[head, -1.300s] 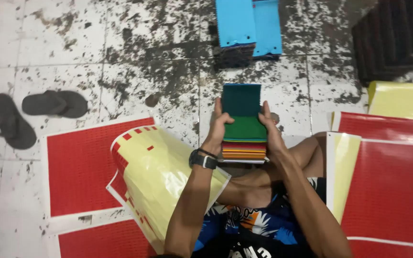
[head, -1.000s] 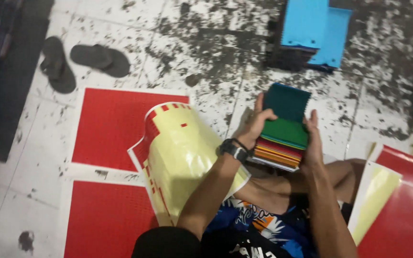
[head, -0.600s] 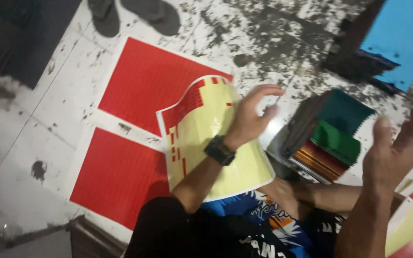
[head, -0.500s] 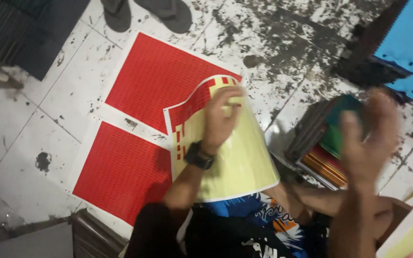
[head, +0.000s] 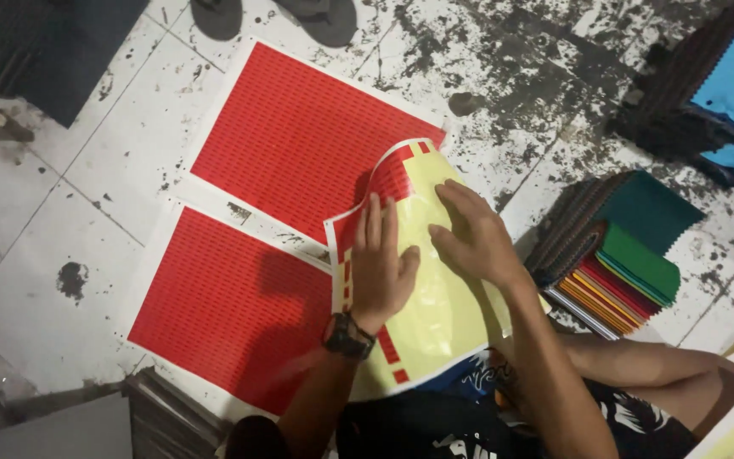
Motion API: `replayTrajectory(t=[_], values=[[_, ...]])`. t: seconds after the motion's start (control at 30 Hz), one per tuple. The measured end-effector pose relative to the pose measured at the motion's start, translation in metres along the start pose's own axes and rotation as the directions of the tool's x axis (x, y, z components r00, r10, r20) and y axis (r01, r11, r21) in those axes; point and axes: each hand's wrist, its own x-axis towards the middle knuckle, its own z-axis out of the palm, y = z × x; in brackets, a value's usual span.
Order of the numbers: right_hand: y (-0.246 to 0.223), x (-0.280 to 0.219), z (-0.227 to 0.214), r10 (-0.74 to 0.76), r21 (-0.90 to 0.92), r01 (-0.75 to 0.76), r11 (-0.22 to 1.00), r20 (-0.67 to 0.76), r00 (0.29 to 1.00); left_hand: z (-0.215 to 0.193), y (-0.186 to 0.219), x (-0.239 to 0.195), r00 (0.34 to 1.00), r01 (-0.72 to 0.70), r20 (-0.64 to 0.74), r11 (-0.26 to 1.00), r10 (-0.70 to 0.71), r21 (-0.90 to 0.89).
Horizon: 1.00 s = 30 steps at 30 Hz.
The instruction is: The person sits on the floor and peels red adhesive stickers from a yellow backing sheet. They then apply the stickers to the corners of a stack of colorful book covers, pressing them down to secure the pages. Finally, they place the assembled stack into a blue folder.
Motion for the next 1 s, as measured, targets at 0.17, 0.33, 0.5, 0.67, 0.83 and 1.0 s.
replayTrajectory(t=[0.17, 0.33, 0.5, 0.67, 0.83, 1.0], values=[[0.004, -0.014, -0.006, -0.144, -0.121, 0.121, 0.985, -0.209, 0.967, -0.018, 0.058, -0.003, 0.996, 0.067, 0.044, 0.980, -0.076, 0.189], [-0.019, -0.027, 0.015, -0.078, -0.106, 0.042, 0.994, -0.365, 0.928, -0.010, 0.060, -0.016, 0.999, 0.043, -0.020, 0.962, -0.039, 0.269], [-0.033, -0.024, 0.026, 0.057, 0.090, -0.027, 0.996, -0.345, 0.937, 0.013, 0.021, -0.011, 0.935, -0.090, -0.268, 0.887, 0.231, 0.453], [-0.046, -0.026, 0.024, 0.145, 0.132, -0.105, 0.986, -0.339, 0.929, 0.014, 0.009, 0.003, 0.935, -0.070, -0.294, 0.917, 0.197, 0.392], [-0.028, -0.020, 0.039, 0.088, 0.074, -0.065, 0.995, -0.378, 0.922, 0.008, 0.008, 0.005, 0.926, -0.146, -0.291, 0.940, 0.239, 0.309], [-0.015, -0.014, 0.046, 0.100, 0.112, -0.061, 0.992, -0.389, 0.916, 0.000, 0.018, 0.013, 0.957, -0.104, -0.238, 0.961, 0.167, 0.255]])
